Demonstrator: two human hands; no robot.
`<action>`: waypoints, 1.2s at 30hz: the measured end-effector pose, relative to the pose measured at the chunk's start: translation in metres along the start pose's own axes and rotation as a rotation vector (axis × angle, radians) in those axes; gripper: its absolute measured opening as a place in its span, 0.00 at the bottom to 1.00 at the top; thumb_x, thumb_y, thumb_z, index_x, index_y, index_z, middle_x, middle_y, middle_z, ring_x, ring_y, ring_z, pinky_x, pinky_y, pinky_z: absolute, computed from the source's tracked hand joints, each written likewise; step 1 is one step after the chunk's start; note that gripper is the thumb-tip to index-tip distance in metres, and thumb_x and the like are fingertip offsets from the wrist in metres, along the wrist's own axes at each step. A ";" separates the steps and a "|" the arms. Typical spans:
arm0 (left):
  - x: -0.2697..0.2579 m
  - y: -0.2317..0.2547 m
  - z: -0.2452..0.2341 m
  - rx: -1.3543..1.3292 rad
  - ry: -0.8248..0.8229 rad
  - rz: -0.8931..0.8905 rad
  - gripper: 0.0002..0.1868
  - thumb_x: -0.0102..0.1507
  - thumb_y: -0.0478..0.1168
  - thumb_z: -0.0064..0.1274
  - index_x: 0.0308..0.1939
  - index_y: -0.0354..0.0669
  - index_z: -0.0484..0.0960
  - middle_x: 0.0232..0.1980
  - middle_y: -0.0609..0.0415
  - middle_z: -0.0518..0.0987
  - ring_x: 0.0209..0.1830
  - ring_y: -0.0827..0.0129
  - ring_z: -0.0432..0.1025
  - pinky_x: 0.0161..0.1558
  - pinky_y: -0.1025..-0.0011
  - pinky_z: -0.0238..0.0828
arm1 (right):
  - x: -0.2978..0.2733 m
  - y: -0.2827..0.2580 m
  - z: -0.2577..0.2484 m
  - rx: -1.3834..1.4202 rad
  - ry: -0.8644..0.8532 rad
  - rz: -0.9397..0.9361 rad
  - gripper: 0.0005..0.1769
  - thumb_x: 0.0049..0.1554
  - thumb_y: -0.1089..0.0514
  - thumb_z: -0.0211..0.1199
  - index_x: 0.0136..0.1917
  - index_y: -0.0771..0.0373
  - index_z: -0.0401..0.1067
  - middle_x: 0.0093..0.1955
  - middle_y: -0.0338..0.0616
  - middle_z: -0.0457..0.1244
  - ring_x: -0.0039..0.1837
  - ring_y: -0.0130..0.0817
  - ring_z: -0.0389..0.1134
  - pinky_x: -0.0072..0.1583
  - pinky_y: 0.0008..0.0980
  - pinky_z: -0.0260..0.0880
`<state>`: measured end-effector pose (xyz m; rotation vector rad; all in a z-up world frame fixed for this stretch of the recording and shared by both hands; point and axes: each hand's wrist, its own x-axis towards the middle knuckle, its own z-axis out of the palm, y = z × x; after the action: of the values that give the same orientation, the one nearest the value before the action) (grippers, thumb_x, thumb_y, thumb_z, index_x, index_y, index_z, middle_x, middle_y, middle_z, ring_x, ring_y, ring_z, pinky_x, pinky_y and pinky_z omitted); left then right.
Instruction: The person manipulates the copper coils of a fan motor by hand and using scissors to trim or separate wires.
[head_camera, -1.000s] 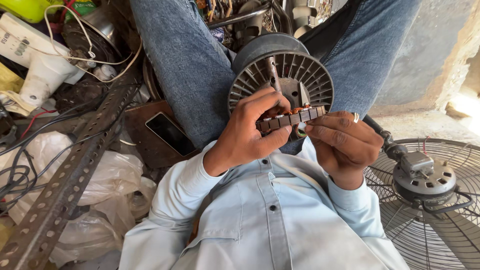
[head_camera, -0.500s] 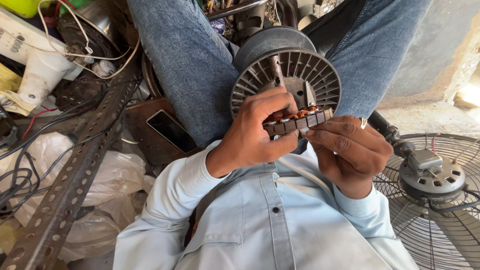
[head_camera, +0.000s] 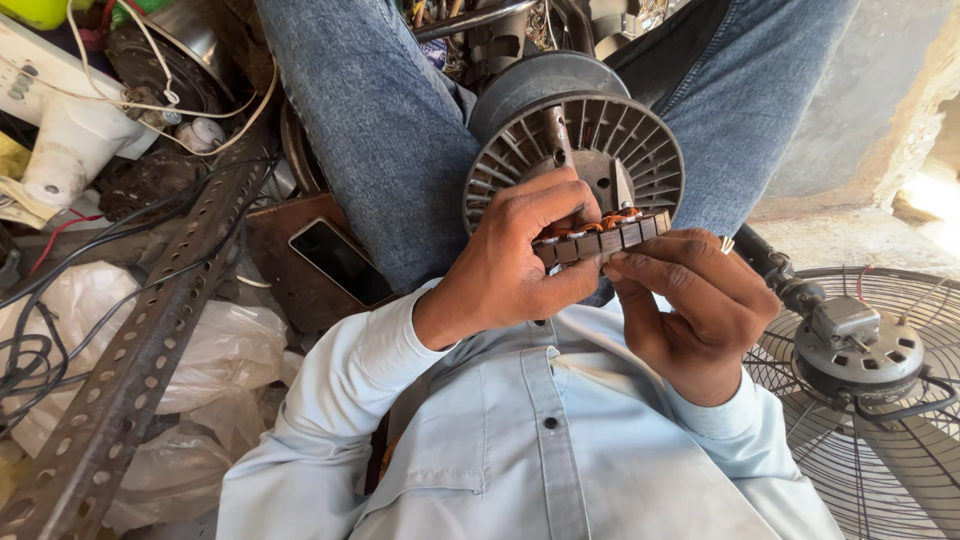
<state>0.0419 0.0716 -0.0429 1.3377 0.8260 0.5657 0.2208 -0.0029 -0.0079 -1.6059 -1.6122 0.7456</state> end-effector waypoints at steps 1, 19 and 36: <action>-0.001 0.000 0.000 -0.001 -0.001 0.003 0.10 0.56 0.32 0.57 0.40 0.35 0.74 0.36 0.54 0.69 0.31 0.72 0.66 0.34 0.71 0.62 | 0.000 -0.001 0.000 -0.008 -0.011 -0.003 0.13 0.49 0.76 0.72 0.47 0.68 0.78 0.44 0.49 0.68 0.45 0.36 0.72 0.47 0.29 0.71; -0.015 -0.033 -0.001 -0.139 0.073 0.163 0.17 0.62 0.43 0.62 0.47 0.34 0.77 0.40 0.48 0.75 0.38 0.65 0.74 0.41 0.72 0.70 | 0.011 0.025 0.006 0.228 0.058 0.012 0.11 0.42 0.62 0.75 0.38 0.67 0.75 0.47 0.53 0.65 0.55 0.48 0.68 0.60 0.43 0.70; -0.018 -0.047 0.012 0.486 0.224 0.453 0.14 0.72 0.44 0.53 0.47 0.33 0.80 0.42 0.52 0.74 0.37 0.65 0.72 0.38 0.67 0.71 | -0.006 0.049 0.010 0.477 -0.003 0.258 0.13 0.49 0.58 0.77 0.34 0.66 0.74 0.50 0.49 0.69 0.59 0.45 0.74 0.63 0.46 0.76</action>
<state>0.0356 0.0419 -0.0854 1.9571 0.8783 0.9196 0.2404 -0.0053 -0.0548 -1.4644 -1.1236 1.1679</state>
